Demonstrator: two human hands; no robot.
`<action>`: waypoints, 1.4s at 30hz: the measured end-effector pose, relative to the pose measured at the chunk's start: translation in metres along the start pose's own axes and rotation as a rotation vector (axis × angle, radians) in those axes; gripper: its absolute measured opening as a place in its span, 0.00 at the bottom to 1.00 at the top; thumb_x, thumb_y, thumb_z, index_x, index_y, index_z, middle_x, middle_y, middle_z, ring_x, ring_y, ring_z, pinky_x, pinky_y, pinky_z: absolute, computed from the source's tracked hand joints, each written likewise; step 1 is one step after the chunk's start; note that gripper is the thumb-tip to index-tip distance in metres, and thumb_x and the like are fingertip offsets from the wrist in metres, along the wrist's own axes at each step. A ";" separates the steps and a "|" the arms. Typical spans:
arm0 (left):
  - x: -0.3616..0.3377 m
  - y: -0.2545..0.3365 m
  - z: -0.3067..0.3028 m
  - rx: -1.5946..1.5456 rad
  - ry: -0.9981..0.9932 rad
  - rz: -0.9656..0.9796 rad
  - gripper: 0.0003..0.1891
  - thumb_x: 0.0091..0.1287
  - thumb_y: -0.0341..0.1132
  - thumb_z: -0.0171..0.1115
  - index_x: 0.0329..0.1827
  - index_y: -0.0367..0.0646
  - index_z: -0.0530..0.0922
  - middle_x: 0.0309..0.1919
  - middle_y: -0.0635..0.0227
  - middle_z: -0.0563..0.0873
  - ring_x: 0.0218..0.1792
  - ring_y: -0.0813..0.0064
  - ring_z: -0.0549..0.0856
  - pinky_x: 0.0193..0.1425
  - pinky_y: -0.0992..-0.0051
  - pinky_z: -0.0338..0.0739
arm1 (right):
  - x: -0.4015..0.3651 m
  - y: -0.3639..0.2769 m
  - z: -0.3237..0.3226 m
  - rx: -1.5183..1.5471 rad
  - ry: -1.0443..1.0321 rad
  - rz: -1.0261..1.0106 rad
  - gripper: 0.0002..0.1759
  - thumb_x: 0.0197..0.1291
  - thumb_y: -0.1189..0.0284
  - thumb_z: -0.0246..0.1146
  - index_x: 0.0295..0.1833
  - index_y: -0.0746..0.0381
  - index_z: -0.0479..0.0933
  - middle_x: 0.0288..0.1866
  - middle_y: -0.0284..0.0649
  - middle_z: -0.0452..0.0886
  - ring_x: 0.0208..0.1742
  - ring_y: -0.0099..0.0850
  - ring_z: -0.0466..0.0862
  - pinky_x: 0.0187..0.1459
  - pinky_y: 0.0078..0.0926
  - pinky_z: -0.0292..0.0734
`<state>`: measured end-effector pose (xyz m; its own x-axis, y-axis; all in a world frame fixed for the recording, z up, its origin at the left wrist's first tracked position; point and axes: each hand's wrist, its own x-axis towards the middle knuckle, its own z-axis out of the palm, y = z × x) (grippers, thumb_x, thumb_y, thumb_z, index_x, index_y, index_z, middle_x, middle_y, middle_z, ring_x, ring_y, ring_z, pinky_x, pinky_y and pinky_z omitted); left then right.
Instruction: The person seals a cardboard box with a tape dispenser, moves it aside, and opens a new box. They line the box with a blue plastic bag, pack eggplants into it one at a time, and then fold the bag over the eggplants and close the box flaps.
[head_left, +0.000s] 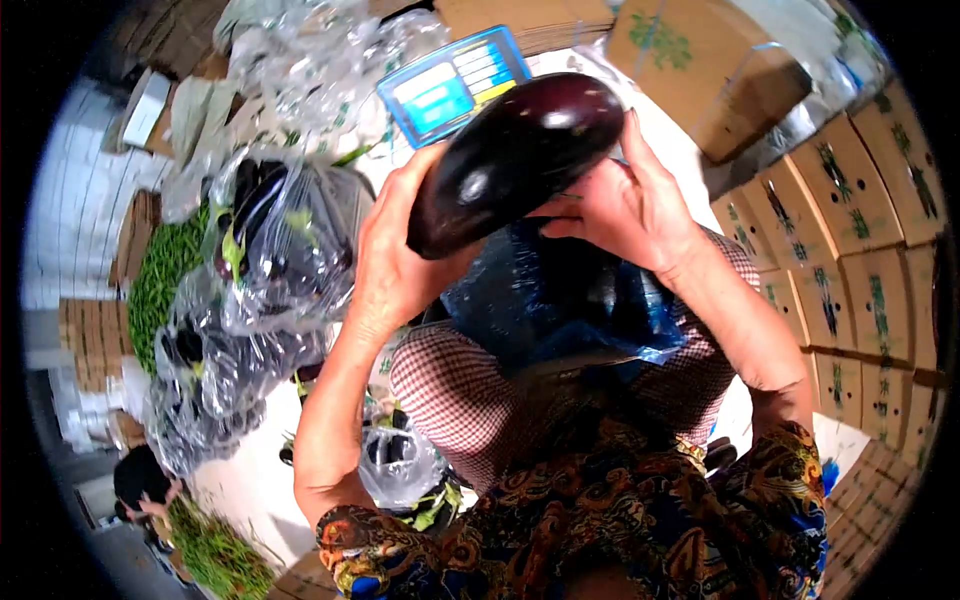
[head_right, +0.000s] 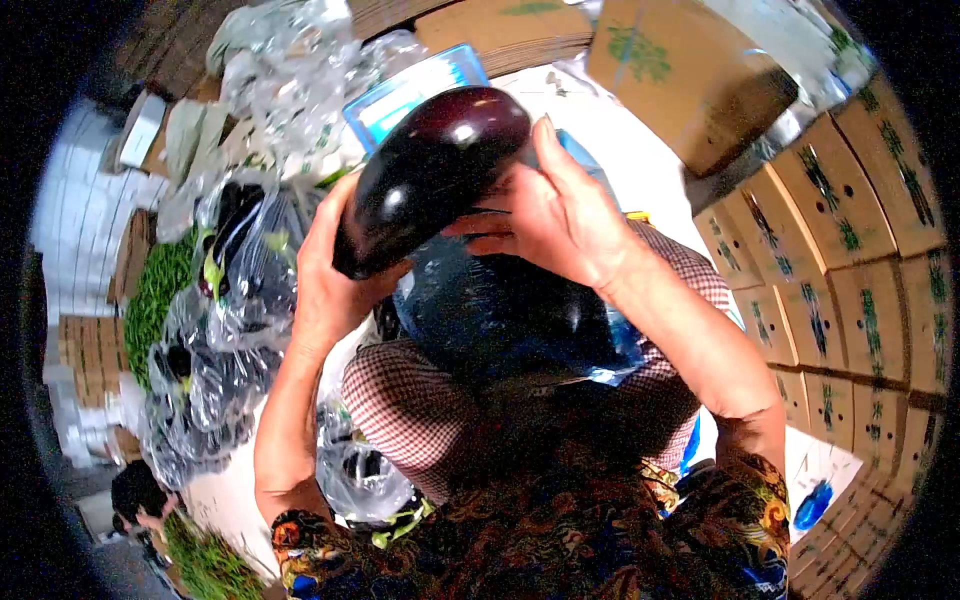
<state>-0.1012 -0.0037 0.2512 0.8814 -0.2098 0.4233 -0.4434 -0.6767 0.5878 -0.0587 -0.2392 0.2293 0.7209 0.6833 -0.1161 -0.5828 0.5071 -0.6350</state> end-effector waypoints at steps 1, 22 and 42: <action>0.002 0.005 0.000 0.025 -0.025 -0.034 0.43 0.40 0.25 0.76 0.65 0.43 0.67 0.56 0.56 0.78 0.58 0.58 0.78 0.62 0.67 0.72 | -0.002 -0.002 -0.002 0.029 -0.009 -0.009 0.46 0.59 0.31 0.39 0.66 0.57 0.65 0.59 0.41 0.76 0.54 0.38 0.78 0.52 0.34 0.74; 0.019 0.004 -0.005 -1.034 -0.405 -0.565 0.43 0.42 0.35 0.69 0.66 0.35 0.64 0.49 0.57 0.82 0.44 0.63 0.85 0.56 0.68 0.76 | -0.002 -0.008 -0.037 -0.112 -0.160 -0.085 0.33 0.68 0.47 0.48 0.65 0.64 0.67 0.57 0.48 0.79 0.51 0.35 0.83 0.43 0.28 0.82; 0.078 0.006 0.029 0.019 -0.816 0.017 0.35 0.53 0.36 0.71 0.65 0.41 0.69 0.55 0.55 0.80 0.56 0.66 0.78 0.60 0.69 0.73 | -0.066 0.010 -0.055 -0.561 0.184 0.363 0.39 0.50 0.55 0.71 0.61 0.67 0.69 0.50 0.45 0.82 0.49 0.33 0.82 0.51 0.29 0.79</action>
<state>-0.0307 -0.0447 0.2675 0.7189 -0.6634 -0.2078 -0.4613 -0.6788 0.5713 -0.0914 -0.3081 0.1893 0.5978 0.6327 -0.4923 -0.5532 -0.1188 -0.8245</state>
